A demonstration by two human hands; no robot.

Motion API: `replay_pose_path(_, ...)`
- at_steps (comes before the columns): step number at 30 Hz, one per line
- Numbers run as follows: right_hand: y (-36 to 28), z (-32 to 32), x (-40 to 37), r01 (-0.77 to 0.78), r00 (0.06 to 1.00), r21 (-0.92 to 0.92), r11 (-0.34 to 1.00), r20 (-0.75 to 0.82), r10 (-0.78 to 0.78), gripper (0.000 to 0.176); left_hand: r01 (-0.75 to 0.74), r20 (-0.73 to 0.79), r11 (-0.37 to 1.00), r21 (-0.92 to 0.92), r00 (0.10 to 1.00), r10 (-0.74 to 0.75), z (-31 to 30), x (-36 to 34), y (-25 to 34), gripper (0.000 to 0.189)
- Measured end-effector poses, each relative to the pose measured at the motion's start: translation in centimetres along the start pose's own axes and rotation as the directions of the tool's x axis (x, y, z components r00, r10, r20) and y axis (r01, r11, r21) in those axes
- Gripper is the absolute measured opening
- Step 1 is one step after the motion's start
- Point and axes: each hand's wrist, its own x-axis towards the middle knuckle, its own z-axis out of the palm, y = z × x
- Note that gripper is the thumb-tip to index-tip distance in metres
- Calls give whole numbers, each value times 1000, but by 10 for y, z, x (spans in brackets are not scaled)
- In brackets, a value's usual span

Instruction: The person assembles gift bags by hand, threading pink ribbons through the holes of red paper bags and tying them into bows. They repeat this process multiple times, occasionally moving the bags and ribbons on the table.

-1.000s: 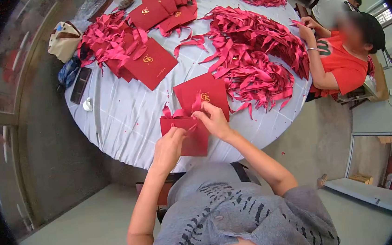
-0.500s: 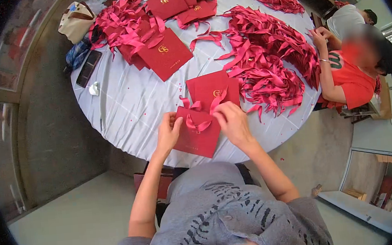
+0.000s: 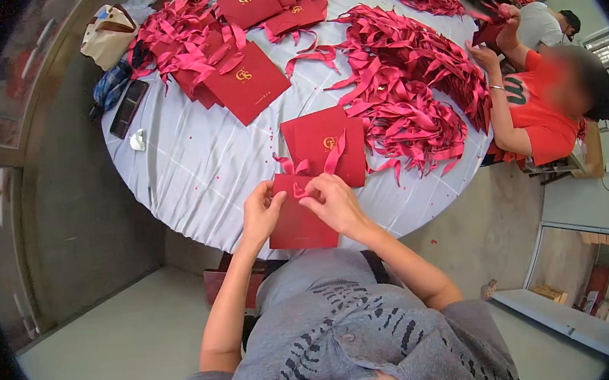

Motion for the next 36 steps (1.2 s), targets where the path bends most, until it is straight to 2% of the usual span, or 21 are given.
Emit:
replay_pose_path(2,1,-6,-4,-62,997,59,996,40,60,16,-2,8,999,-37,1000,2,4,-2,-2,17)
replay_pose_path(4,5,-8,-7,165,979,-174,971,-88,-182,15,-7,4,999,-53,1000,7,8,-4,-2,15)
replay_pose_path(6,5,-14,-8,205,949,-338,919,-160,-270,17,-13,22,997,-81,1000,15,12,-6,1,15)
replay_pose_path(8,4,-13,-7,185,936,-372,909,-216,-279,18,-13,45,994,-108,999,18,15,-9,1,15)
replay_pose_path(10,5,-9,-4,157,918,-385,910,-283,-278,19,11,76,999,53,997,-15,14,-7,0,17)
replay_pose_path(11,8,-7,-3,156,916,-386,909,-289,-280,19,5,78,998,55,997,-9,15,-7,1,17)
replay_pose_path(13,10,-1,-2,139,915,-279,950,-331,-231,21,3,102,1000,12,995,-4,15,-11,7,19)
replay_pose_path(14,11,0,-3,147,905,-290,946,-346,-246,24,-15,147,999,36,989,10,14,-12,8,18)
replay_pose_path(18,11,-1,-7,164,912,-244,956,-333,-242,25,-32,135,999,-30,990,36,18,-13,0,20)
replay_pose_path(21,11,-5,-15,209,925,-159,965,-290,-247,23,-19,155,1000,7,988,17,16,-14,-1,22)
replay_pose_path(23,15,-4,-21,192,941,-95,977,-264,-211,23,0,97,992,-126,995,13,19,-15,1,22)
replay_pose_path(27,12,-11,-30,155,968,28,988,-205,-146,23,7,121,994,-113,993,7,18,-14,2,21)
replay_pose_path(29,12,-11,-34,167,966,42,985,-209,-155,22,65,123,980,-190,991,-42,18,-15,3,16)
replay_pose_path(31,13,-11,-40,172,964,52,984,-214,-157,21,59,114,977,-203,993,-37,19,-14,-1,11)
replay_pose_path(33,15,-9,-41,169,967,51,984,-200,-156,19,55,114,973,-223,993,-30,25,-13,1,12)
replay_pose_path(35,16,-8,-41,181,966,42,983,-196,-170,19,124,109,976,-181,988,-105,26,-12,8,18)
replay_pose_path(36,16,-8,-41,198,965,36,979,-182,-189,18,105,89,983,-152,992,-92,28,-14,16,23)
